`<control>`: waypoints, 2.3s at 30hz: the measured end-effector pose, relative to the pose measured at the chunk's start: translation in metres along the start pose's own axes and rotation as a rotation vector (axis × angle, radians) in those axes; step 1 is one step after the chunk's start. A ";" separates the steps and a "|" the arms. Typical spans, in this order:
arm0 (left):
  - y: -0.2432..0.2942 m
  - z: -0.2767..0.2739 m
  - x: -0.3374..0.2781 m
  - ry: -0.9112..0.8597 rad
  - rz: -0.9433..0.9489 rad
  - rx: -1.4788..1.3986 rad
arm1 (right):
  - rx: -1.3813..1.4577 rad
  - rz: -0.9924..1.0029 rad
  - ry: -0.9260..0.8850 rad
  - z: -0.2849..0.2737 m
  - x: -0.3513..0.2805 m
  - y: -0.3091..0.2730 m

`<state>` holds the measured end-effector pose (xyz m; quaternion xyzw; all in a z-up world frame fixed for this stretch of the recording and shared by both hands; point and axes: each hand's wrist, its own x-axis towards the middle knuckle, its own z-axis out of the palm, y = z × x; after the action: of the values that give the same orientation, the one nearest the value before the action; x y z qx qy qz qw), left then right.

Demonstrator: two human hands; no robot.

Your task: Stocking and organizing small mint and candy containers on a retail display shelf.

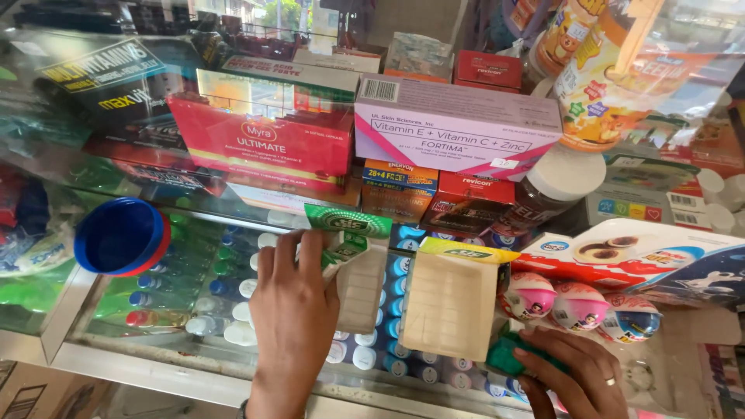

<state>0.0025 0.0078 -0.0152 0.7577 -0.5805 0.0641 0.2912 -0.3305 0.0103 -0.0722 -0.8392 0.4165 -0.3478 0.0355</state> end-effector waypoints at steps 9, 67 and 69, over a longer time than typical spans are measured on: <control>0.019 -0.018 -0.006 -0.209 0.002 -0.121 | 0.028 0.024 0.014 0.004 0.003 -0.007; -0.021 -0.039 -0.009 0.019 0.071 -0.352 | 0.321 0.086 0.062 -0.014 0.002 -0.006; -0.019 -0.037 -0.007 0.044 0.099 -0.364 | 0.305 0.017 0.095 -0.006 0.011 -0.014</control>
<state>0.0264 0.0360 0.0050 0.6614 -0.6127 -0.0109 0.4325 -0.3202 0.0125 -0.0571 -0.8031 0.3671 -0.4462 0.1457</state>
